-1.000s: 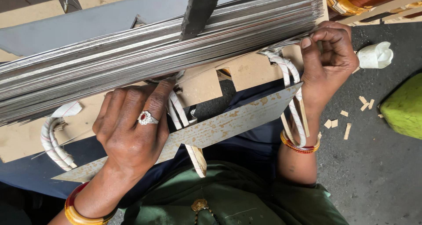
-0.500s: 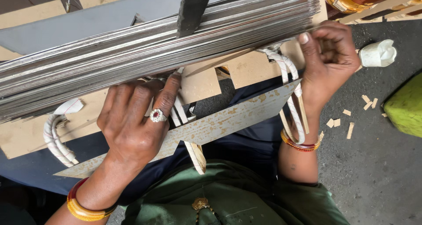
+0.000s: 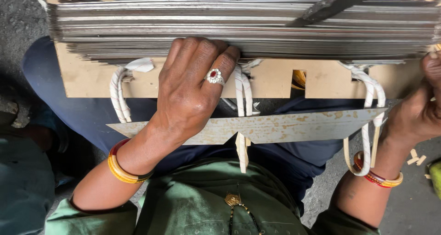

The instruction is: The person sits on the floor and inserts thin metal rods into slots on a cardboard jig, then wraps white cloth strips around the rods to secure them. The person repeats this process for multiple rods, adjusting the jig and rods as needed.

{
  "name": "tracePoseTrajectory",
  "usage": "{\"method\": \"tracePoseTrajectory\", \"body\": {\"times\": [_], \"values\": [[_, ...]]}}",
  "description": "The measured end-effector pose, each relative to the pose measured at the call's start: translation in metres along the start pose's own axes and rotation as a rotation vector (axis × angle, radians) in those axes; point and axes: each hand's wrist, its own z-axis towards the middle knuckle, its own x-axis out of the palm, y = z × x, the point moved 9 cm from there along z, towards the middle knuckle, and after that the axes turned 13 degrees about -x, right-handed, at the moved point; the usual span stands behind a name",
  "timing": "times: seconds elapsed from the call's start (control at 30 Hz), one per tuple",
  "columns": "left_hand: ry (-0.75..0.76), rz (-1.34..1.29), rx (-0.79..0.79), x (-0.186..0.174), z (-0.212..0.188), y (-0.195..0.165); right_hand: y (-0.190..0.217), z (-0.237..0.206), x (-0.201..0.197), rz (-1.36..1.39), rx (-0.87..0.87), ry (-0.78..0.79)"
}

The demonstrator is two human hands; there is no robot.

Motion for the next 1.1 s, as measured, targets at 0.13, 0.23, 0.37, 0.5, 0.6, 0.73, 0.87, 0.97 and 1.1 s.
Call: {"method": "tracePoseTrajectory", "body": {"times": [0.13,0.23,0.37,0.5,0.6,0.73,0.87,0.97,1.1], "values": [[-0.035,0.023,0.021,-0.001,0.001,0.002,0.003,-0.001,0.003,0.065,0.071,-0.047],[-0.035,0.026,0.036,0.003,-0.001,0.005,0.001,0.001,0.002,0.04,0.111,-0.099],[0.023,0.032,0.007,0.016,-0.01,0.013,0.003,0.002,0.004,-0.007,0.052,-0.072],[0.031,0.089,0.01,0.026,-0.016,0.019,0.007,-0.004,0.006,0.032,0.021,-0.018],[0.014,0.114,0.001,0.024,-0.017,0.022,0.02,0.011,0.005,-0.077,-0.062,0.242],[0.014,0.084,-0.036,0.016,-0.016,0.025,0.022,0.045,0.012,0.07,0.175,0.413],[-0.001,0.086,-0.036,0.013,-0.015,0.026,0.066,0.097,0.058,0.253,0.076,0.566],[0.008,0.017,-0.052,0.014,-0.016,0.031,0.088,0.109,0.11,0.444,0.125,0.64],[-0.033,-0.052,-0.052,0.014,-0.015,0.033,0.102,0.111,0.117,0.453,0.155,0.557]]}}
